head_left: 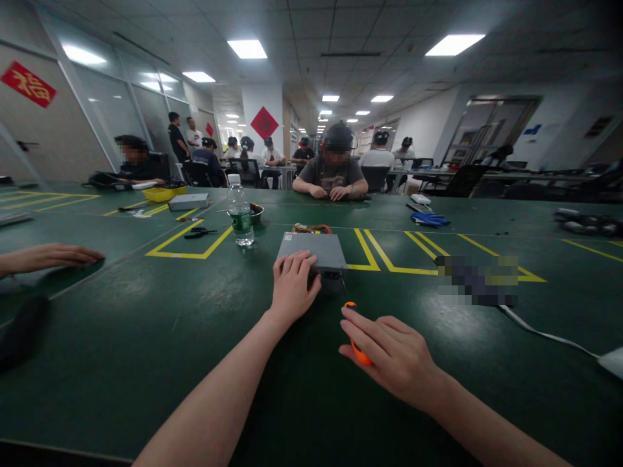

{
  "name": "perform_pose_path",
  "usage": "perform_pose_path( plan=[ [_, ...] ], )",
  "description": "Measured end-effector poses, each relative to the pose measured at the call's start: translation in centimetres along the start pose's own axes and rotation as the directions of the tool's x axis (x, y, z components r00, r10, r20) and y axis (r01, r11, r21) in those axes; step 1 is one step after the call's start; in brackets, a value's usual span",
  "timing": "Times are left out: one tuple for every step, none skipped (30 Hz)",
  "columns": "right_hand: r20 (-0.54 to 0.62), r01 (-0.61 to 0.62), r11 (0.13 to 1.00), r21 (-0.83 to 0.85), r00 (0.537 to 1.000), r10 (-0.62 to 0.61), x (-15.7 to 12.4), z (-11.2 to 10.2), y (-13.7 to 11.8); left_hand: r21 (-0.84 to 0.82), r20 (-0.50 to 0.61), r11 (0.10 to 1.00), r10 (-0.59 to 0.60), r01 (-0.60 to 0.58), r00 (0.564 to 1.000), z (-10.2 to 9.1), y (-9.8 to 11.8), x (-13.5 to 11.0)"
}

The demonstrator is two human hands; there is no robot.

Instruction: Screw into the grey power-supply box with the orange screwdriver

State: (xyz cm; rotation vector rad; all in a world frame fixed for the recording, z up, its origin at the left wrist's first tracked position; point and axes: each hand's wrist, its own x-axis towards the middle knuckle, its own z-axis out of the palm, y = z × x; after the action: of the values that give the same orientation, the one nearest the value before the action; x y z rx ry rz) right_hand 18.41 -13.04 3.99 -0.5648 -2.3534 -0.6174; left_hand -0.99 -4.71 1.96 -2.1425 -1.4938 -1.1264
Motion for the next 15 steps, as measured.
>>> perform_pose_path(
  plan=[
    [-0.027, -0.007, 1.0, -0.019, 1.0, 0.007, 0.0, 0.0, 0.1, 0.0, -0.002, 1.0, -0.002, 0.002, 1.0, 0.0, 0.0, 0.0],
    [-0.046, -0.015, 1.0, -0.024, 0.999, 0.014, -0.1, 0.0, 0.1, 0.0, -0.004, 1.0, -0.003, 0.003, 1.0, 0.0, 0.0, 0.0],
    [-0.053, -0.021, 1.0, -0.019, 0.998, 0.02, -0.2, 0.0, 0.2, 0.001, -0.004, 1.0, -0.003, 0.003, 1.0, 0.1, 0.0, 0.0],
    [-0.051, -0.028, 1.0, -0.005, 0.998, 0.028, -0.4, 0.0, 0.2, 0.003, -0.002, 1.0, -0.002, 0.002, 1.0, 0.1, 0.0, 0.0],
    [-0.042, -0.037, 0.999, 0.011, 0.998, 0.037, -0.6, 0.0, 0.2, 0.005, 0.001, 1.0, 0.0, 0.0, 1.0, 0.1, 0.0, 0.0],
    [-0.027, -0.044, 0.999, 0.026, 0.999, 0.044, -0.8, 0.1, 0.1, 0.007, 0.003, 1.0, 0.002, -0.002, 1.0, 0.1, 0.0, 0.0],
    [-0.005, -0.047, 0.998, 0.037, 0.999, 0.047, -0.9, 0.1, 0.1, 0.009, 0.005, 1.0, 0.004, -0.004, 1.0, 0.1, 0.0, 0.0],
    [0.018, -0.048, 0.998, 0.039, 0.999, 0.048, -1.0, 0.2, 0.1, 0.011, 0.005, 1.0, 0.005, -0.005, 1.0, 0.1, 0.0, 0.0],
    [0.034, -0.045, 0.999, 0.03, 0.998, 0.044, -1.1, 0.2, 0.1, 0.014, 0.004, 1.0, 0.006, -0.006, 1.0, 0.1, 0.0, 0.0],
    [0.039, -0.034, 0.999, 0.013, 0.999, 0.034, -1.1, 0.3, 0.1, 0.017, 0.003, 1.0, 0.007, -0.007, 1.0, 0.0, 0.0, 0.0],
    [0.034, -0.022, 1.0, -0.007, 0.999, 0.022, -1.1, 0.3, 0.2, 0.019, 0.003, 1.0, 0.008, -0.008, 1.0, 0.0, 0.0, 0.0],
    [0.017, -0.013, 1.0, -0.027, 1.0, 0.013, -1.0, 0.3, 0.3, 0.02, 0.003, 1.0, 0.008, -0.008, 1.0, 0.0, 0.0, 0.0],
    [-0.011, -0.009, 0.999, -0.041, 1.0, 0.009, -0.9, 0.3, 0.5, 0.021, 0.004, 1.0, 0.009, -0.009, 1.0, 0.0, 0.0, 0.0],
    [-0.042, -0.009, 0.999, -0.045, 0.999, 0.007, -0.8, 0.4, 0.6, 0.022, 0.006, 1.0, 0.008, -0.008, 1.0, 0.0, 0.0, 0.0],
    [-0.068, -0.01, 0.999, -0.038, 0.998, 0.008, -0.7, 0.4, 0.7, 0.022, 0.008, 1.0, 0.008, -0.008, 1.0, 0.0, 0.0, 0.0]
  ],
)
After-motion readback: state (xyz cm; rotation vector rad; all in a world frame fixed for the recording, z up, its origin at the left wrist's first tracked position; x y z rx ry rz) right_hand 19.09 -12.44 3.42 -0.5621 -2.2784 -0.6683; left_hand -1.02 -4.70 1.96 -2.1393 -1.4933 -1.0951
